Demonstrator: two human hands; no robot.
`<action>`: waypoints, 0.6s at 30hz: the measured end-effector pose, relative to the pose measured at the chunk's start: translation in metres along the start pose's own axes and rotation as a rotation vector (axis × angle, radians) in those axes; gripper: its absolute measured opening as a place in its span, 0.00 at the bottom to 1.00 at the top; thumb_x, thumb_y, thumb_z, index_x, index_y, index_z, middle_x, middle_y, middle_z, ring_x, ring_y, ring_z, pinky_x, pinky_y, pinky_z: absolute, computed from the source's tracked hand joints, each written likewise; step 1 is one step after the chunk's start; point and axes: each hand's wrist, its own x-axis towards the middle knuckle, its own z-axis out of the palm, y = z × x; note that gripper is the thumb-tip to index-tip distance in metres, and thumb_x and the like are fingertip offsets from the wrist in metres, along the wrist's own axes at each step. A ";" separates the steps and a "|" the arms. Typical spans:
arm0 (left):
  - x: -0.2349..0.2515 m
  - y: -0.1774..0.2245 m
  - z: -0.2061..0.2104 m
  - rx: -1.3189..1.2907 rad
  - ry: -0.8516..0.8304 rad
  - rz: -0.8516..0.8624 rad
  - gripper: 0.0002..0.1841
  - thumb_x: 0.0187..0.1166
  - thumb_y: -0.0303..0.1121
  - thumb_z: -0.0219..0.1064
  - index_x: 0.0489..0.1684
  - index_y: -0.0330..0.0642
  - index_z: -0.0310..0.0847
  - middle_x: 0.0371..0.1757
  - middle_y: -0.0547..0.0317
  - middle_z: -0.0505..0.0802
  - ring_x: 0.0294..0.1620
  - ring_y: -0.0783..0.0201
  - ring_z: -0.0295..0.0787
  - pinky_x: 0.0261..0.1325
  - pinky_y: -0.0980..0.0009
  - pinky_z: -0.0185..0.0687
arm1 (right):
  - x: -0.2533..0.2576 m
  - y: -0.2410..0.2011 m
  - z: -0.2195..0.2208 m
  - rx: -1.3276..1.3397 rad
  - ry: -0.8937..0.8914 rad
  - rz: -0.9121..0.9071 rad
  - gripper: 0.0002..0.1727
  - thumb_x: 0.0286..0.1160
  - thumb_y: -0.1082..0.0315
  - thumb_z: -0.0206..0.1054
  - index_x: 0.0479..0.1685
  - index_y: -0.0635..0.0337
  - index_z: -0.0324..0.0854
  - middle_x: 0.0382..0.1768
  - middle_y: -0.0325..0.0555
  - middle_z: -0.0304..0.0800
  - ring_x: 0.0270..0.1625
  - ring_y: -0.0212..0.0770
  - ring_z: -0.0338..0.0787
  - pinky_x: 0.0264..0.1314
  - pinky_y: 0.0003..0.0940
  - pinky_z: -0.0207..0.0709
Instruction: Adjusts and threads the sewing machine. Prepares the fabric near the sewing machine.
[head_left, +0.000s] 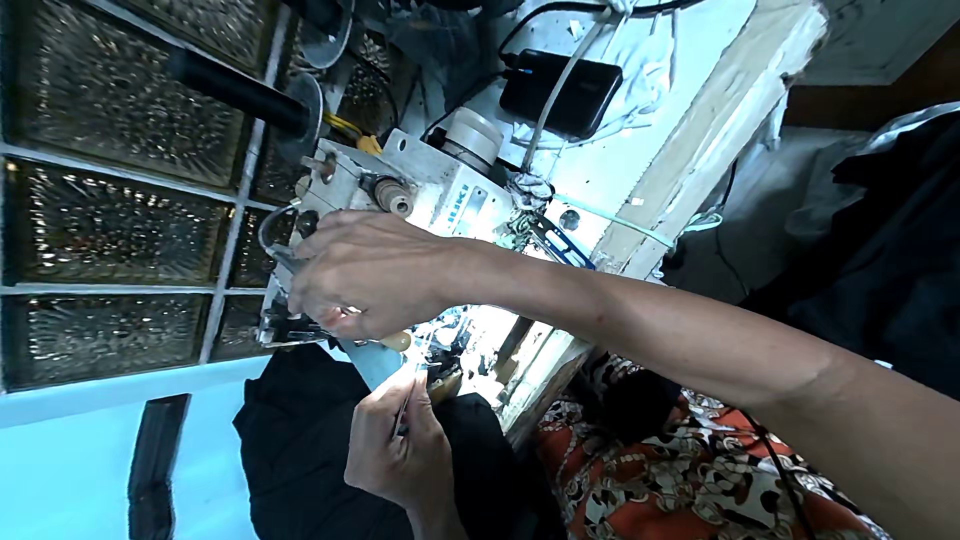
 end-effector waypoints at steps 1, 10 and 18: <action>-0.001 -0.003 0.003 0.004 -0.002 0.010 0.08 0.74 0.23 0.69 0.30 0.24 0.88 0.34 0.45 0.93 0.41 0.75 0.90 0.48 0.86 0.80 | -0.001 0.001 0.001 0.003 0.009 -0.004 0.13 0.78 0.64 0.65 0.51 0.53 0.94 0.51 0.41 0.96 0.63 0.45 0.87 0.78 0.46 0.63; -0.004 -0.004 0.004 -0.053 -0.030 -0.019 0.07 0.72 0.21 0.67 0.31 0.23 0.86 0.34 0.48 0.92 0.40 0.78 0.88 0.46 0.87 0.80 | -0.001 0.001 0.000 0.009 0.007 -0.004 0.13 0.78 0.64 0.65 0.50 0.53 0.94 0.51 0.40 0.96 0.63 0.44 0.87 0.79 0.46 0.61; -0.001 0.008 -0.007 0.002 -0.011 -0.004 0.09 0.73 0.24 0.70 0.31 0.22 0.87 0.33 0.45 0.93 0.40 0.79 0.89 0.46 0.89 0.79 | -0.001 0.000 0.001 0.017 0.012 -0.005 0.13 0.78 0.64 0.65 0.50 0.54 0.94 0.53 0.42 0.96 0.65 0.46 0.87 0.80 0.47 0.61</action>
